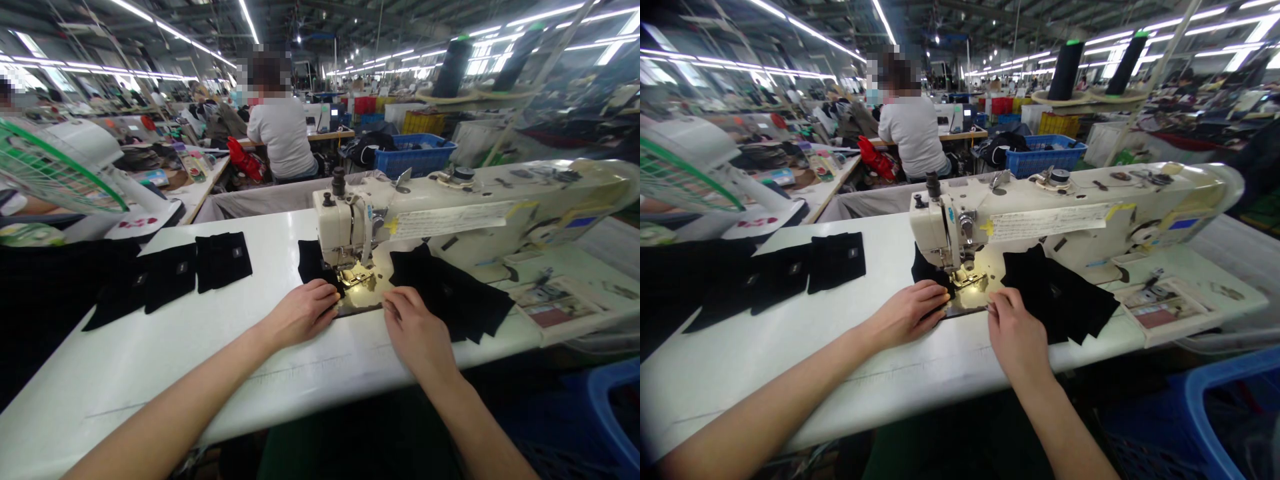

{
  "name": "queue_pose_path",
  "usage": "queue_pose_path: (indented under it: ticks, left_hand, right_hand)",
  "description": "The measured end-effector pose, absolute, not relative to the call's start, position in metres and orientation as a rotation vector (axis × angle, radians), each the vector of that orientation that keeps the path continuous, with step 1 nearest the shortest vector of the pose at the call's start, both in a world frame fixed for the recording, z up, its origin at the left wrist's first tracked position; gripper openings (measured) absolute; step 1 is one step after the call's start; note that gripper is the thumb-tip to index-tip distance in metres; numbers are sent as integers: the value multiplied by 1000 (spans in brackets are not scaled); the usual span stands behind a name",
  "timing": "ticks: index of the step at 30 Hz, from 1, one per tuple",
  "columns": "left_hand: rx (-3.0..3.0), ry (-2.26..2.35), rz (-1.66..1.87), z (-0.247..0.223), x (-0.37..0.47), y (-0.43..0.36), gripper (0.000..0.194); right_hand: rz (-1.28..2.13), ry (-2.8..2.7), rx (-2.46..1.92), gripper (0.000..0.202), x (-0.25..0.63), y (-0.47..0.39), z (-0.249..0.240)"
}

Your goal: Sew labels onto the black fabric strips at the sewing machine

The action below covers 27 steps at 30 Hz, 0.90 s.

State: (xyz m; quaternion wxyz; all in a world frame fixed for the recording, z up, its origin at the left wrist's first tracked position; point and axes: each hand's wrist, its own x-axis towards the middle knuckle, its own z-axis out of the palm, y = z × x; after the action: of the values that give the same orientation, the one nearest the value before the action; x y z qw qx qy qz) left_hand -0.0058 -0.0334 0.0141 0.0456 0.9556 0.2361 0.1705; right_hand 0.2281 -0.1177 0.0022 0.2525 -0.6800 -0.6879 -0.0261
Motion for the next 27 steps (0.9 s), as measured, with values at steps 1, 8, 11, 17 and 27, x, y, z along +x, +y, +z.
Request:
queue_pose_path:
  ticks: [1,8,11,17,27]
  left_hand:
    - [2916,720,522,14,-6,-31,27]
    - [2935,736,534,13,-6,-15,25]
    - [2936,759,532,12,-6,-9,27]
    - [2938,794,496,12,-6,-1,29]
    - [2924,797,525,12,-6,0,30]
  right_hand:
    - [-117,-1821,-1898,27,234,-120,3]
    - [-267,-1683,-2203,36,271,-135,7]
    - [-237,-1649,-2299,43,279,-137,8]
    - [-178,-1551,-2389,50,284,-135,7]
    - [172,-1263,-2181,33,306,-118,0]
